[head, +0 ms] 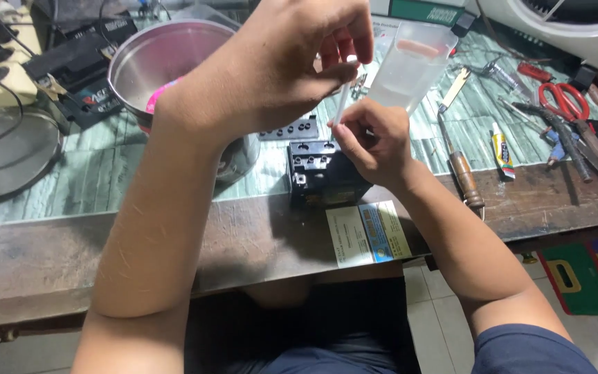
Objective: Placing a cover on a lead-acid battery and filling its cells with electrolyte using a syringe.
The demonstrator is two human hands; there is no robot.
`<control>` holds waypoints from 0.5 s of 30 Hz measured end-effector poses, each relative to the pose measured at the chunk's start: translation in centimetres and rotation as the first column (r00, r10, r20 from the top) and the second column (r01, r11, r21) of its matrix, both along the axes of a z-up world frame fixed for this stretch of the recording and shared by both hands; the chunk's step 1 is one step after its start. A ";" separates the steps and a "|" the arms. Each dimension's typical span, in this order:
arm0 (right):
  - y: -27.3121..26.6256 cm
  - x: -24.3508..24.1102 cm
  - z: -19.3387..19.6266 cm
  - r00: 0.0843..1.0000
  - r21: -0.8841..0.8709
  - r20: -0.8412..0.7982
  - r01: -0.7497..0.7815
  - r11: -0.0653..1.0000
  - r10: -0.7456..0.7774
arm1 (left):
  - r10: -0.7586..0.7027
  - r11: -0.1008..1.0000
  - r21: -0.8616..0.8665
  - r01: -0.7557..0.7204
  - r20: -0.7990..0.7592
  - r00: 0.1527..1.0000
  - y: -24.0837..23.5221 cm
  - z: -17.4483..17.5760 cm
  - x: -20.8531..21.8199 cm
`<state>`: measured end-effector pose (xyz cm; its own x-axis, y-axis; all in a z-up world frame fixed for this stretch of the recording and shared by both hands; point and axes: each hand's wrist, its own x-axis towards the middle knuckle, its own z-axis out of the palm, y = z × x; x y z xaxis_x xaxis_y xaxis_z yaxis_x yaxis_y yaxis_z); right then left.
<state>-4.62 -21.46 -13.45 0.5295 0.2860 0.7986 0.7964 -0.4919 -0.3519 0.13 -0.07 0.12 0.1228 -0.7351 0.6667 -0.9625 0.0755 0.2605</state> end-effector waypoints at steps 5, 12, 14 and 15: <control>0.0 -0.4 -0.1 1.000 -0.019 -0.010 -0.007 1.000 0.007 | -0.014 1.000 0.016 0.015 -0.049 0.999 0.0 -0.3 0.0; -0.1 0.1 0.5 0.998 -0.109 -0.061 0.002 0.994 -0.009 | 0.005 0.995 0.102 0.006 -0.105 0.994 0.3 0.2 0.4; -0.1 -0.3 1.2 0.992 -0.094 -0.125 -0.038 0.995 0.026 | 0.013 0.992 0.125 0.002 -0.122 0.992 -0.1 0.1 0.9; 0.0 -0.6 1.4 0.979 -0.073 -0.193 -0.082 0.994 0.066 | 0.026 0.989 0.150 -0.005 -0.143 0.989 -0.2 -0.1 1.0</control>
